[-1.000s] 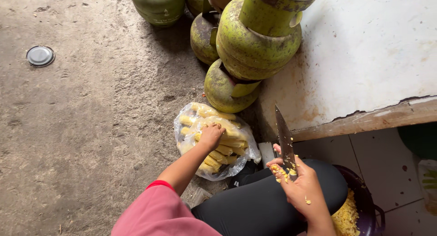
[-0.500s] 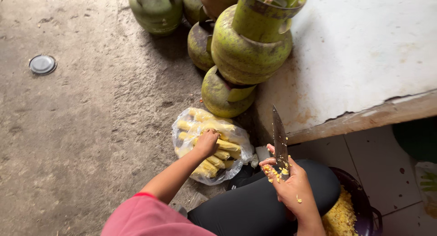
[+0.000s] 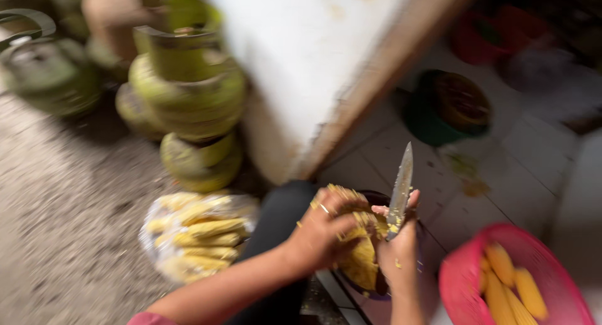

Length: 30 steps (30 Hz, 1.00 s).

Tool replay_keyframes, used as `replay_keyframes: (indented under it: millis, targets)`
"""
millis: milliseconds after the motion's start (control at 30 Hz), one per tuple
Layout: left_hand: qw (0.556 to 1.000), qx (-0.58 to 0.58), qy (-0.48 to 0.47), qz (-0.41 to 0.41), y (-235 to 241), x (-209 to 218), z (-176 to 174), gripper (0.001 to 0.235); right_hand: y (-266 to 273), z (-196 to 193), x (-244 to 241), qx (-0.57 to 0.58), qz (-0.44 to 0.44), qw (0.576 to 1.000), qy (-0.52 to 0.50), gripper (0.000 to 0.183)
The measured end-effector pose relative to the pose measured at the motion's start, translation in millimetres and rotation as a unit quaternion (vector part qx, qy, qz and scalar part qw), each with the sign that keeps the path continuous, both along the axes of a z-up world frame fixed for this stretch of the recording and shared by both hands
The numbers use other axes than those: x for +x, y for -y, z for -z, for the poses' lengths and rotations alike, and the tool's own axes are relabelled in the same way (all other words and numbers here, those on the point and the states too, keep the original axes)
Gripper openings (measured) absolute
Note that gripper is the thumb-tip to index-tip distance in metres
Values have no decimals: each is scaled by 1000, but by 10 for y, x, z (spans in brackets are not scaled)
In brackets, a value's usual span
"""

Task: The person sits on the floor and uses a knife to cut kernels off corn cobs into a purple bowl. The person handles multiple cobs, placing the stripped cobs into a pink basket.

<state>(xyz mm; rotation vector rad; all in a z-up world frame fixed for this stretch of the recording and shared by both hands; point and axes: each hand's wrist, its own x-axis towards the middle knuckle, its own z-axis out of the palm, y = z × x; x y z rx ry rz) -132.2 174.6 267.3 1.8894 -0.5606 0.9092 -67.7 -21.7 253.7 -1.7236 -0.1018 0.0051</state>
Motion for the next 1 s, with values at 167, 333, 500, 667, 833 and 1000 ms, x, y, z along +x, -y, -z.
replay_keyframes:
  millis: [167, 333, 500, 667, 833, 1000]
  targets:
    - [993, 87, 22, 70, 1094, 227, 424, 38, 976, 704, 175, 162, 49, 981, -99, 75]
    - [978, 177, -110, 28, 1606, 736, 1202, 16, 1335, 1186, 151, -89, 97, 991, -41, 96]
    - [956, 168, -241, -7, 1545, 953, 1684, 21, 1549, 1418, 281, -229, 117, 963, -82, 84]
    - [940, 228, -251, -16, 1626, 1028, 1770, 56, 1638, 1803, 244, -370, 30, 928, 23, 102]
    - [903, 351, -248, -5, 1666, 1116, 1894, 67, 1619, 1820, 308, -469, 41, 881, 54, 75]
    - [850, 465, -229, 93, 1740, 1140, 1893, 37, 1488, 1720, 293, -421, 4, 889, 181, 43]
